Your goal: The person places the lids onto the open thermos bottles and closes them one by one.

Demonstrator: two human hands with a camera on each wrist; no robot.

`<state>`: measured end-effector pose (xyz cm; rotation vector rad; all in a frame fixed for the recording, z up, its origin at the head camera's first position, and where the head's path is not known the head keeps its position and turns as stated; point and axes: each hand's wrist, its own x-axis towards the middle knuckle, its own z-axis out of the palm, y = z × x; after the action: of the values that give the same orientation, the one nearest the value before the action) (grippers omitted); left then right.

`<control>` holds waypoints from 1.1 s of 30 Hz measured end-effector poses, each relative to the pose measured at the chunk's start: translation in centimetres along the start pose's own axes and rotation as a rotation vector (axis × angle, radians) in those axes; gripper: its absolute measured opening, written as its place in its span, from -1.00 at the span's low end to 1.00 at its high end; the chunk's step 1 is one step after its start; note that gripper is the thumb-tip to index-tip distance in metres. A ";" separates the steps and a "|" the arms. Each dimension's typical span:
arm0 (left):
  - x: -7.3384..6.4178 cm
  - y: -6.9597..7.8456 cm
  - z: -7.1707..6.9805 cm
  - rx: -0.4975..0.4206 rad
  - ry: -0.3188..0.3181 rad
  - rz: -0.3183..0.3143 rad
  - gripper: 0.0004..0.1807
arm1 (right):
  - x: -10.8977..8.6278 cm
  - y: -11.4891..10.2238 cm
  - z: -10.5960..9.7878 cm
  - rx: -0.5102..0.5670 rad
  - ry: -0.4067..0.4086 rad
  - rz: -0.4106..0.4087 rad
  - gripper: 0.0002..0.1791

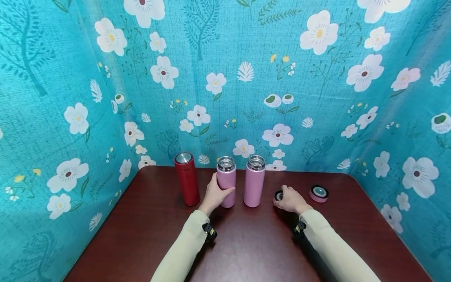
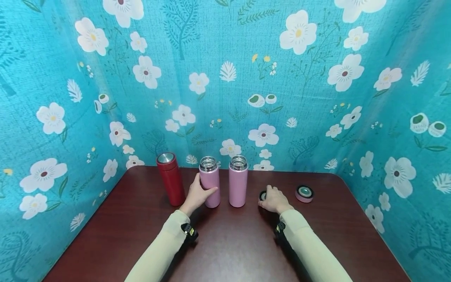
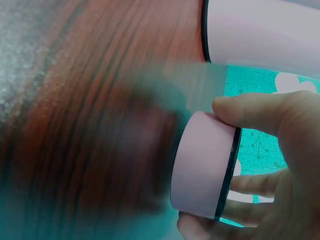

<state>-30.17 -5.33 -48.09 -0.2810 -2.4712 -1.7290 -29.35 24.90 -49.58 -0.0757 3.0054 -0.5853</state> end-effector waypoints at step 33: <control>-6.4 2.1 -1.1 0.095 -0.124 0.115 -0.21 | -6.4 -1.7 -2.0 0.082 0.137 -0.236 -0.43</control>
<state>-23.44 -6.20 -47.08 -0.5245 -2.5565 -1.5896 -23.13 24.43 -46.68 -0.4062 3.1232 -0.7636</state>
